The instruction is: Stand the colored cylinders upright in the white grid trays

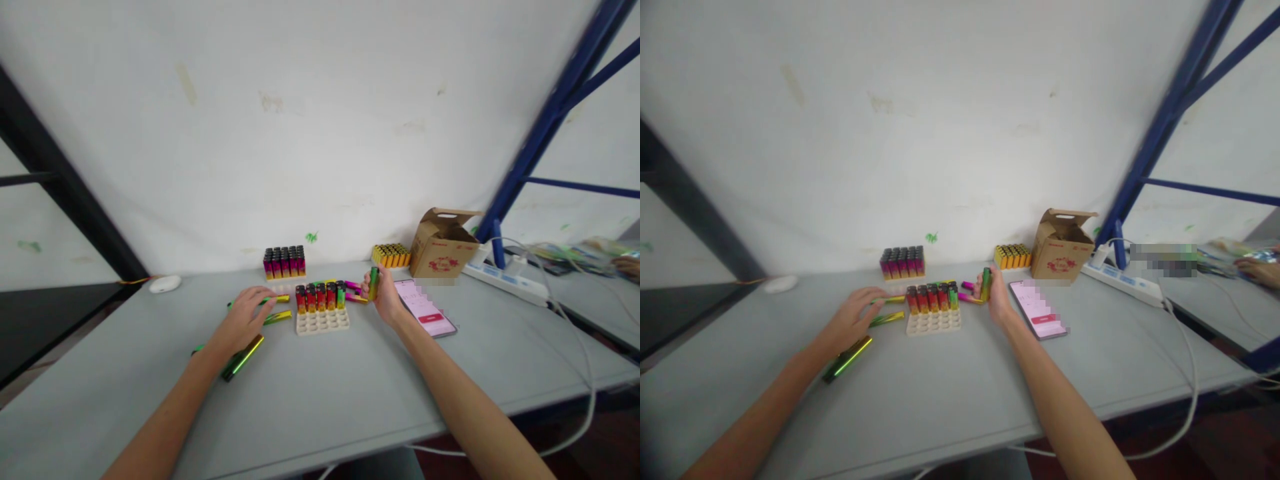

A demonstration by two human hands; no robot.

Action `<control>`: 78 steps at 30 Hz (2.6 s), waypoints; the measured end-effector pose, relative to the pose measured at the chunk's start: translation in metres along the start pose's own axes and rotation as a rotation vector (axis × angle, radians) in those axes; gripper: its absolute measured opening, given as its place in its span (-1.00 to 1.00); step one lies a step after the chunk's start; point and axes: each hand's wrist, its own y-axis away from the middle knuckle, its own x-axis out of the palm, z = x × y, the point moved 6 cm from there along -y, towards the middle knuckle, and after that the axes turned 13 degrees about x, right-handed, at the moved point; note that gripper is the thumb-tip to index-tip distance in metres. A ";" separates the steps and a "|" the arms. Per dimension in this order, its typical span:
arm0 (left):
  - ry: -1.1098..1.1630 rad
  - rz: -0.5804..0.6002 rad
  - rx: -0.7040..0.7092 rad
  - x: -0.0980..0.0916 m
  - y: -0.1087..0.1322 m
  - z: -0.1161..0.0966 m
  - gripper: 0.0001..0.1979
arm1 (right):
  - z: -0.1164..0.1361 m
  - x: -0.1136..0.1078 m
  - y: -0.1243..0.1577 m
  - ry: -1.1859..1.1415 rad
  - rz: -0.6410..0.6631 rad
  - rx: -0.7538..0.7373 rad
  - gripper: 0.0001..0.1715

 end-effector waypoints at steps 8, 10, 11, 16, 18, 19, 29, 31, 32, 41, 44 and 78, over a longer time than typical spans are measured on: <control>-0.010 0.005 0.008 0.003 0.000 -0.003 -0.53 | -0.003 -0.001 0.001 -0.044 0.040 0.091 -0.50; -0.033 0.011 0.007 0.003 0.000 -0.003 -0.54 | -0.005 0.001 0.001 -0.047 0.068 0.125 -0.49; -0.047 0.018 0.007 0.003 0.000 -0.003 -0.54 | -0.006 0.001 0.001 -0.044 0.085 0.141 -0.50; -0.074 0.070 0.015 0.005 0.004 -0.004 -0.41 | -0.010 0.002 0.000 0.043 0.117 0.202 -0.53; -0.063 0.084 0.007 0.007 0.006 -0.004 -0.29 | -0.012 0.004 0.001 0.081 0.128 0.214 -0.53; -0.055 0.091 0.004 0.008 0.006 -0.005 -0.26 | -0.013 0.005 0.001 0.099 0.142 0.213 -0.53; -0.030 0.142 0.042 0.016 0.005 -0.009 -0.52 | -0.019 0.018 0.005 0.112 0.280 0.254 -0.55; -0.031 0.137 0.044 0.016 0.004 -0.009 -0.52 | -0.021 0.017 0.004 0.091 0.262 0.296 -0.56; -0.034 0.133 0.041 0.016 0.004 -0.010 -0.50 | -0.022 0.015 0.003 0.088 0.246 0.308 -0.57; -0.039 0.122 0.050 0.016 0.004 -0.012 -0.53 | -0.021 0.010 0.000 0.072 0.122 0.218 -0.68; -0.029 0.118 0.054 0.017 0.003 -0.012 -0.55 | -0.017 0.012 0.002 0.059 0.095 0.190 -0.70; -0.059 0.163 0.053 0.013 0.005 -0.006 -0.64 | 0.001 0.014 0.008 0.028 0.088 -0.049 -0.63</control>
